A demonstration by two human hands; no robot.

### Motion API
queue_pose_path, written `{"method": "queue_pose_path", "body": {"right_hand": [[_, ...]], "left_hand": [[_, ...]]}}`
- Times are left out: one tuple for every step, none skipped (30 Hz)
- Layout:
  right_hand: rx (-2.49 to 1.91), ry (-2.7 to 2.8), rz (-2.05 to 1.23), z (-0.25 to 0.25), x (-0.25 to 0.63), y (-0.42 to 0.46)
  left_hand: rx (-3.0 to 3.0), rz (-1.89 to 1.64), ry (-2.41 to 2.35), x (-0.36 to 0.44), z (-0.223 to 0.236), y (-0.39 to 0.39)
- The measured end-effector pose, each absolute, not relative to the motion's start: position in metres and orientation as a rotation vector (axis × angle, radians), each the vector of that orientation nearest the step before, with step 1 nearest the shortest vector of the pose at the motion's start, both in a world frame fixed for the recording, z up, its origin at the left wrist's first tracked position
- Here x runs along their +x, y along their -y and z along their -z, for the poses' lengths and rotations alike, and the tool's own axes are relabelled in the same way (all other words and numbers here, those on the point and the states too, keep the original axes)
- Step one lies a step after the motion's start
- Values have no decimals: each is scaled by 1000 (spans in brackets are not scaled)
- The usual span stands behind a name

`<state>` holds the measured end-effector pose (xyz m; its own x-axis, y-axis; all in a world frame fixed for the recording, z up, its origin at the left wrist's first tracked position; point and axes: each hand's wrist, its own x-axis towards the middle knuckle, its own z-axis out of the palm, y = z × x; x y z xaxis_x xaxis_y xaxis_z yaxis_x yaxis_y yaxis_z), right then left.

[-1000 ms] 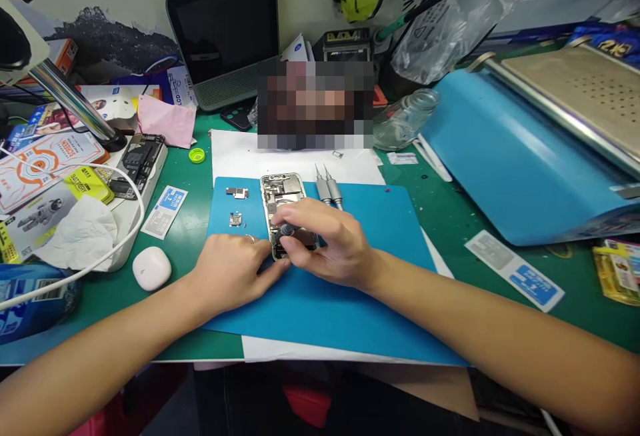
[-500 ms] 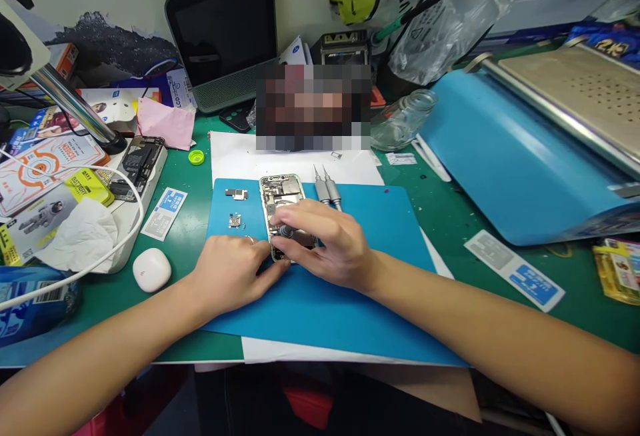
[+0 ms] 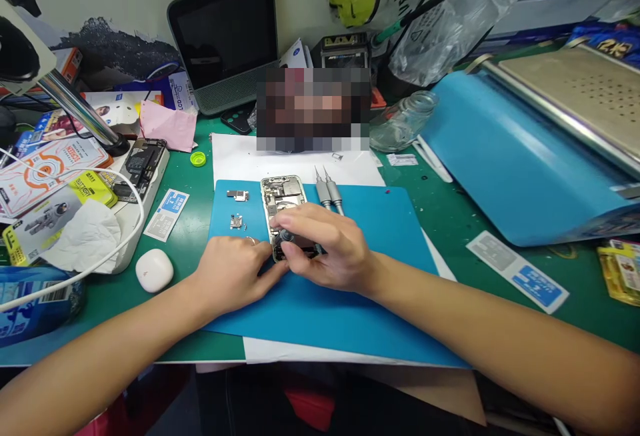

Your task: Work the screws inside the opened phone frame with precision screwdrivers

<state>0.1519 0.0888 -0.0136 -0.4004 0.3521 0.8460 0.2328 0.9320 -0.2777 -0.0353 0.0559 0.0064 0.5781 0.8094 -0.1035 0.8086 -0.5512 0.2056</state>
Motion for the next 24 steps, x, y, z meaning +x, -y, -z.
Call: {"method": "queue_pose_path", "body": {"right_hand": [[-416, 1998, -134, 13, 152, -89], [-412, 1996, -129, 13, 151, -88], [-407, 1995, -124, 13, 151, -88], [-405, 1995, -120, 13, 151, -88], [-405, 1996, -116, 13, 151, -88], [-404, 1996, -112, 12, 151, -88], [-404, 1994, -111, 12, 151, -88], [-404, 1991, -111, 12, 152, -88], [-400, 1989, -112, 12, 152, -89], [-394, 1989, -112, 12, 152, -89], [-390, 1992, -109, 12, 152, -89], [-389, 1998, -103, 13, 152, -89], [-394, 2006, -96, 13, 152, -89], [-401, 2012, -90, 13, 153, -89], [-414, 2012, -90, 13, 153, -89], [-426, 2008, -96, 13, 153, -89], [-437, 2001, -104, 14, 153, -89], [-443, 1995, -113, 14, 153, -89], [-446, 1994, -120, 14, 153, -89], [-445, 1996, -122, 14, 153, -89], [-441, 2001, -120, 14, 153, -89], [-435, 2007, -114, 14, 153, -89], [-431, 2011, -110, 14, 154, -89], [-431, 2012, -108, 15, 154, -89]], "left_hand": [[2579, -16, -1346, -35, -6, -56], [2579, -31, -1348, -35, -6, -56], [2578, -44, -1350, -35, -5, -56], [2579, -53, -1352, -35, -5, -56], [2582, -55, -1355, -35, -5, -56], [2585, -51, -1355, -35, -5, -55], [2589, -43, -1355, -35, -5, -55], [2593, -35, -1354, -35, -5, -55], [2596, -30, -1353, -35, -5, -55], [2596, -28, -1352, -36, -6, -55], [2592, -27, -1351, -36, -6, -55], [2586, -29, -1352, -36, -6, -55], [2581, -29, -1355, -36, -6, -55], [2579, -29, -1359, -36, -7, -55], [2581, -26, -1362, -36, -7, -55], [2586, -23, -1366, -36, -7, -55], [2594, -21, -1365, -36, -6, -55], [2604, -23, -1362, -36, -6, -56], [2613, -30, -1361, -36, -5, -56], [2619, -43, -1360, -36, -5, -56], [2624, -57, -1359, -36, -4, -55], [2626, -72, -1361, -36, -3, -55], [2627, -82, -1362, -36, -3, -55], [2627, -87, -1363, -36, -3, -55]]}}
